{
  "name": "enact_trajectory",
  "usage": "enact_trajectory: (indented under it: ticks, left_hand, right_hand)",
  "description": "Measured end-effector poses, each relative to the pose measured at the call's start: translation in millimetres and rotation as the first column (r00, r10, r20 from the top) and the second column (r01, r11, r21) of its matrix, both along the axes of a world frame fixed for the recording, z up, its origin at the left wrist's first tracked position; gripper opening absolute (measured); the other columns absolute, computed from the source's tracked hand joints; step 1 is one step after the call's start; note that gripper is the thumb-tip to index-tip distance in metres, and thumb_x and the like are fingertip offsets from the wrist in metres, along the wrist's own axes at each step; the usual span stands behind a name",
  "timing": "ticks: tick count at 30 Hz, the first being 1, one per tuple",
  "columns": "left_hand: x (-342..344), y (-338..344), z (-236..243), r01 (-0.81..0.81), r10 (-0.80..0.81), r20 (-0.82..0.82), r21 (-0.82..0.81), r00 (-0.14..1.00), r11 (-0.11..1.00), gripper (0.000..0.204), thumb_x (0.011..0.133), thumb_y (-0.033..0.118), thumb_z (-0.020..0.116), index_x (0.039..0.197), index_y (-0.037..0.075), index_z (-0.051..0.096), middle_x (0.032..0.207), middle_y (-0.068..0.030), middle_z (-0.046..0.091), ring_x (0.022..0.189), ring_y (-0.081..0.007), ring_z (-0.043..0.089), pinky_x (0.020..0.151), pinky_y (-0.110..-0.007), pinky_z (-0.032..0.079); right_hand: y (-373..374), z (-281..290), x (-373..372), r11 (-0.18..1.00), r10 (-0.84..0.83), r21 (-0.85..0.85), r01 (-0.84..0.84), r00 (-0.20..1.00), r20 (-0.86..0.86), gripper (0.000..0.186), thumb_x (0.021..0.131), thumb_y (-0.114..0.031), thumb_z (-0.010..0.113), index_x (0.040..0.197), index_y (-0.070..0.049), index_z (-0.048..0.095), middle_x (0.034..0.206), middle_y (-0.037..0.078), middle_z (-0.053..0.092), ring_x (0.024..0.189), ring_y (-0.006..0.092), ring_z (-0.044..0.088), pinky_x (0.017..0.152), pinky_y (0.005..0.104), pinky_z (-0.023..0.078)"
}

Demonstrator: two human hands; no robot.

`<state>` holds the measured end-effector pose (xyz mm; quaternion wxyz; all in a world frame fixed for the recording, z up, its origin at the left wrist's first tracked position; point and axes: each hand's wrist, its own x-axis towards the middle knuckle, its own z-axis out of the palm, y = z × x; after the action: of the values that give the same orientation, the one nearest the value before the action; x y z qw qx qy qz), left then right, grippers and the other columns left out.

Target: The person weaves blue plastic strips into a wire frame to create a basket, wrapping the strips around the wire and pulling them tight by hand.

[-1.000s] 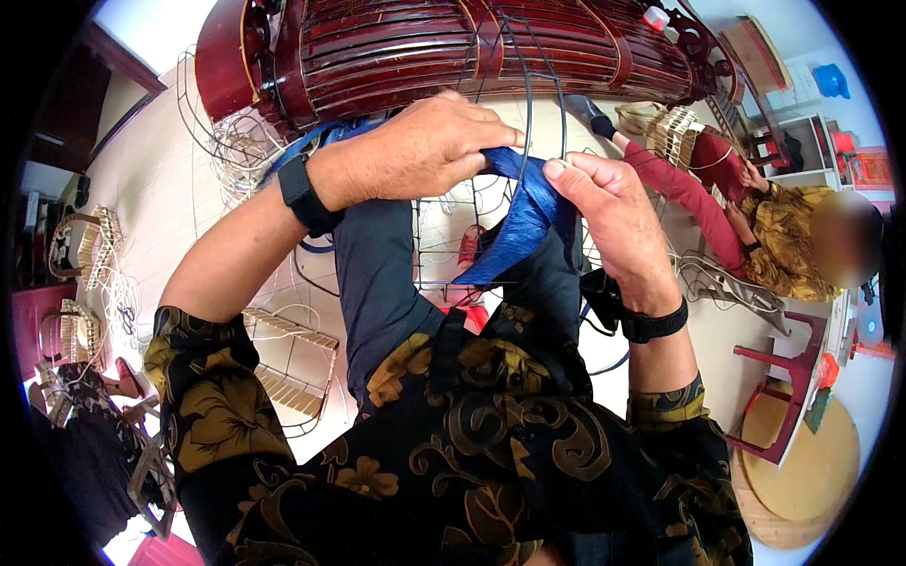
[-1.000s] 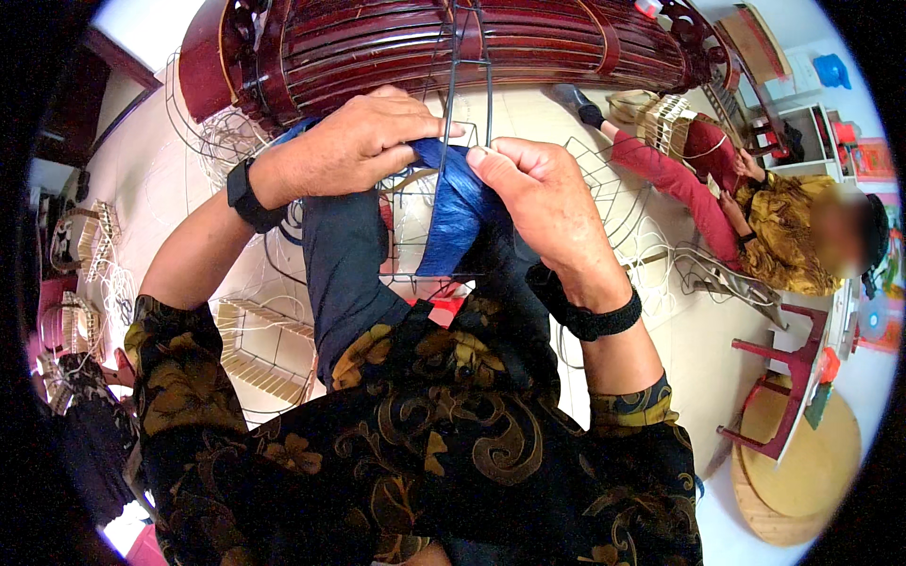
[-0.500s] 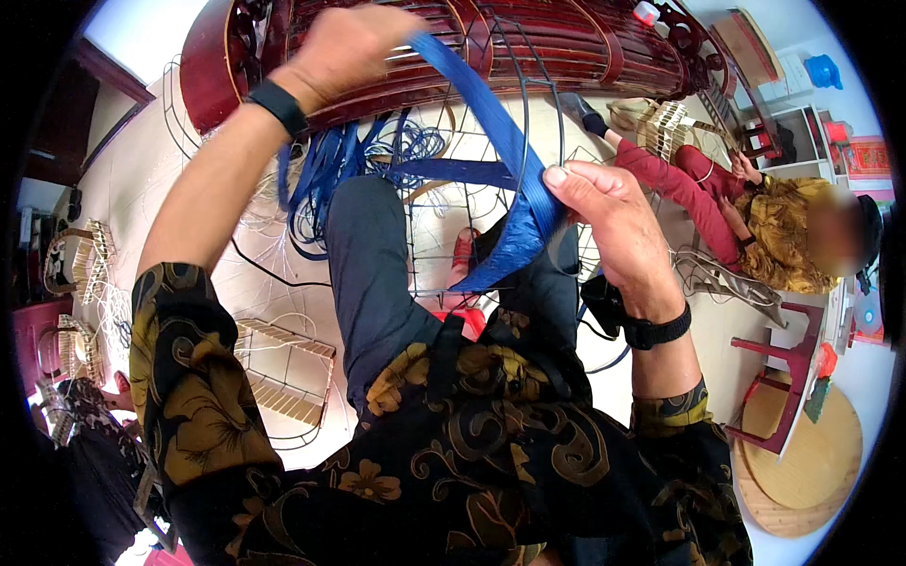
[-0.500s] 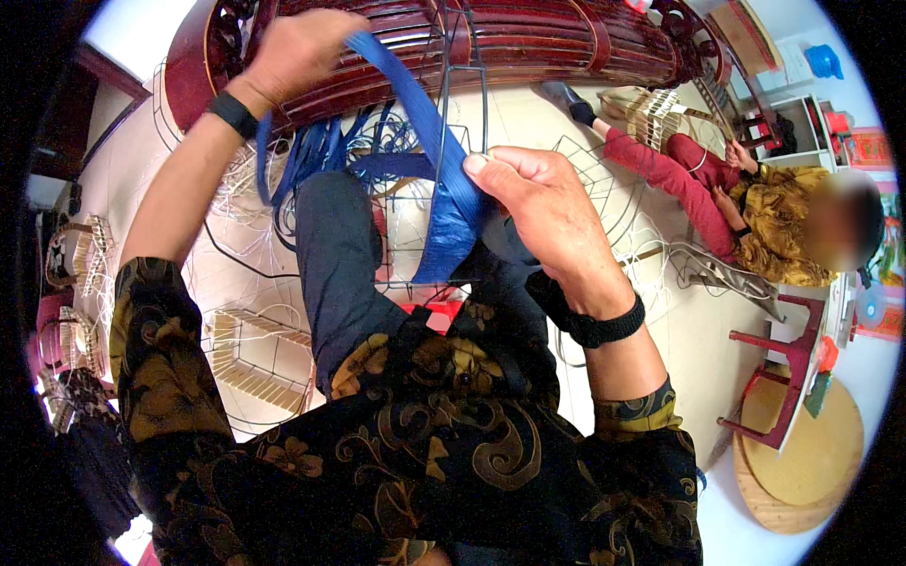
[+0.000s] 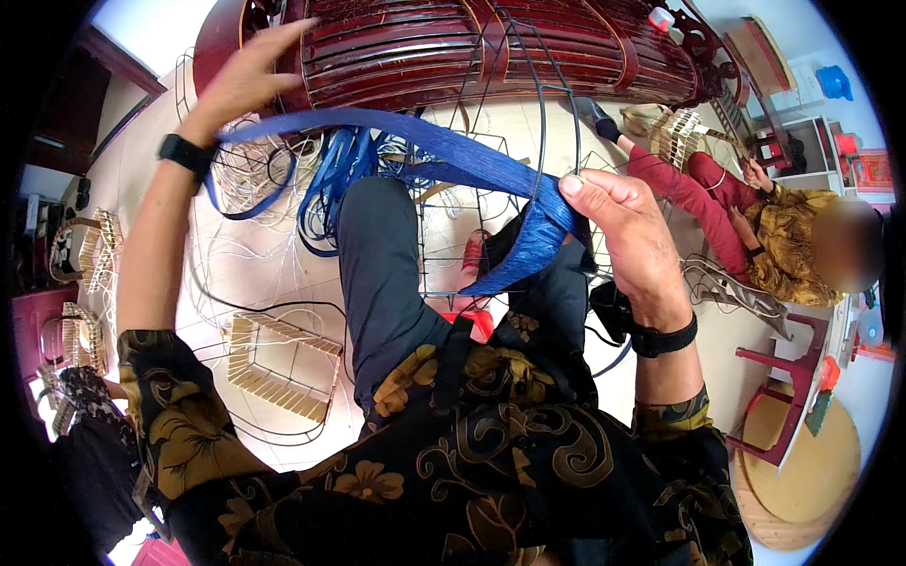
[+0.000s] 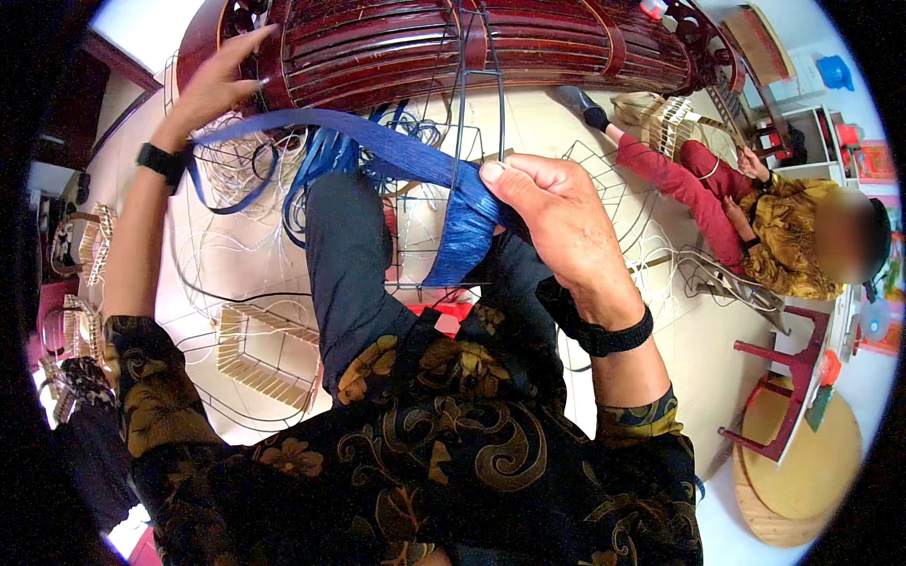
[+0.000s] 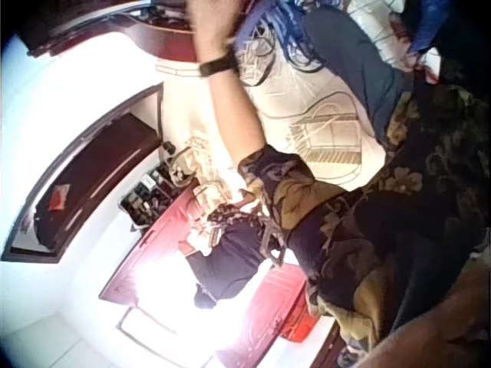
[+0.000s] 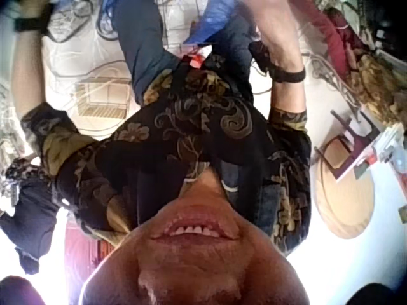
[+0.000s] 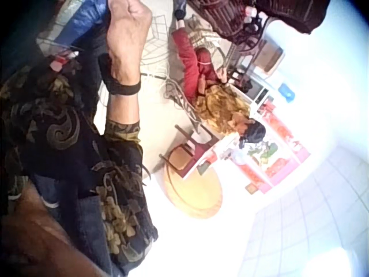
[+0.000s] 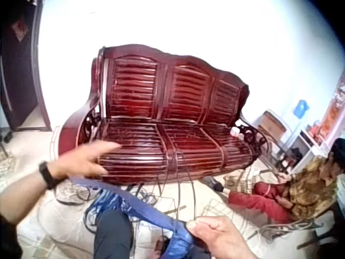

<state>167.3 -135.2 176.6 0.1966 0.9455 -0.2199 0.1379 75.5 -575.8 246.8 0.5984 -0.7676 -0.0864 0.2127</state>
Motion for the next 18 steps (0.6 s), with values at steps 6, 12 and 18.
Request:
enact_trajectory:
  ticks: [6,12,18]
  left_hand:
    - [-51,-197,36,0.549,-0.582,-0.047,-0.281,0.812,0.788,0.063,0.074,0.017,0.075,0.132,0.004,0.054,0.114,-0.0167,0.060,0.105,-0.0318,0.059,0.090,-0.038,0.048]
    - [-52,-194,43,0.594,-0.588,0.084,-0.131,0.805,0.794,0.043,0.077,0.008,0.070,0.119,0.007,0.063,0.088,-0.0110,0.061,0.080,-0.0301,0.062,0.070,-0.038,0.050]
    - [-21,-91,21,0.141,-0.221,0.397,0.221,0.891,0.965,0.043,0.081,0.002,0.061,0.120,0.018,0.064,0.102,-0.0089,0.069,0.092,-0.0261,0.067,0.076,-0.033,0.056]
  right_hand:
    - [4,8,-4,0.999,-0.029,0.012,0.030,0.999,-0.028,0.028,0.097,-0.020,0.057,0.074,-0.004,0.064,0.068,-0.006,0.056,0.063,0.0027,0.045,0.058,0.0209,0.037]
    - [0,11,-3,0.999,-0.029,-0.032,0.029,1.000,-0.007,0.030,0.097,-0.022,0.056,0.075,-0.003,0.065,0.068,-0.005,0.057,0.064,0.0038,0.047,0.059,0.0223,0.038]
    - [-1,6,-6,0.998,-0.060,-0.030,0.060,0.998,-0.008,0.032,0.097,-0.022,0.056,0.072,-0.003,0.063,0.067,-0.003,0.057,0.063,0.0056,0.048,0.060,0.0231,0.039]
